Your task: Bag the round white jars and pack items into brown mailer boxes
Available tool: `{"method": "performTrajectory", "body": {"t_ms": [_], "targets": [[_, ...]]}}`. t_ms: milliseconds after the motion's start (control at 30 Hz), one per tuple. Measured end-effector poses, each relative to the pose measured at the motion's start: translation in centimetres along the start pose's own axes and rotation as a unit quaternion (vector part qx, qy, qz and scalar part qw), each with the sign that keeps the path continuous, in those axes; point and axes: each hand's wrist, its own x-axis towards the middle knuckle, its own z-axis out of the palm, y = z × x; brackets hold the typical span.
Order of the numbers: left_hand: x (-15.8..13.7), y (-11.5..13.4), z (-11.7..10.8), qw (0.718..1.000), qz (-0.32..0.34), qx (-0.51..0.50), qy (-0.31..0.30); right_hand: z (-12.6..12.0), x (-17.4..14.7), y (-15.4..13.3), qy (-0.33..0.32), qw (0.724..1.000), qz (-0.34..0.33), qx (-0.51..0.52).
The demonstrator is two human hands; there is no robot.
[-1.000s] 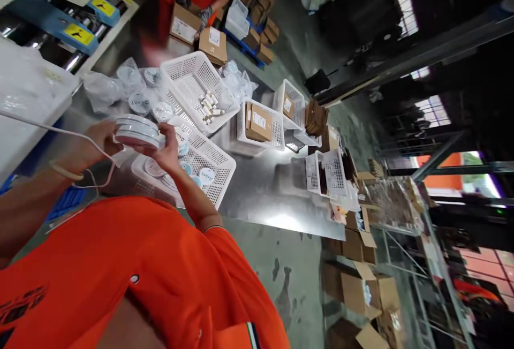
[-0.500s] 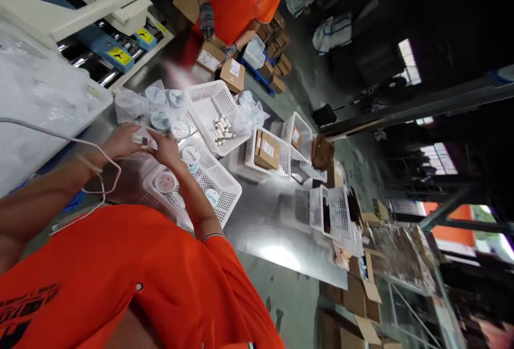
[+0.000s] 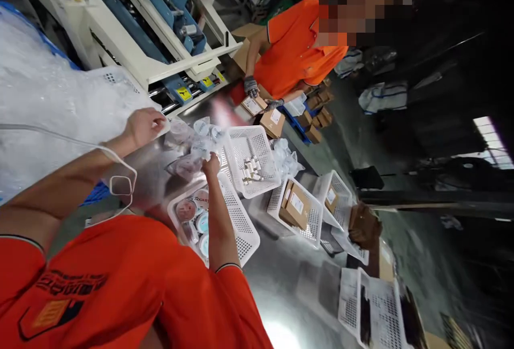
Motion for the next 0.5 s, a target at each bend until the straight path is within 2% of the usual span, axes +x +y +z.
{"method": "performTrajectory", "body": {"t_ms": [67, 133, 233, 300, 400, 500], "targets": [[1.3, -2.1, -2.2, 0.996, -0.061, 0.029, 0.065, -0.1, -0.7, -0.6, 0.016, 1.000, 0.013, -0.002], [2.9, -3.5, -3.3, 0.992, -0.094, 0.004, 0.086, -0.1, -1.8, -1.5, 0.039, 0.999, -0.002, -0.003], [5.1, -4.2, -3.5, 0.986, -0.091, -0.107, 0.093, -0.2, -3.5, -2.6, 0.063, 0.996, -0.046, 0.032], [5.8, -3.6, -3.6, 0.976, -0.064, -0.173, 0.111, -0.6, -4.6, -2.8, 0.076, 0.989, -0.074, 0.106], [4.9, -1.4, -3.4, 0.960, 0.004, -0.258, 0.111, -1.6, -6.5, -2.9, 0.090, 0.948, -0.104, 0.289], [1.6, 1.8, -1.3, 0.933, 0.064, -0.354, 0.033, -2.6, -8.4, -3.5, 0.094, 0.877, -0.119, 0.457]]}}
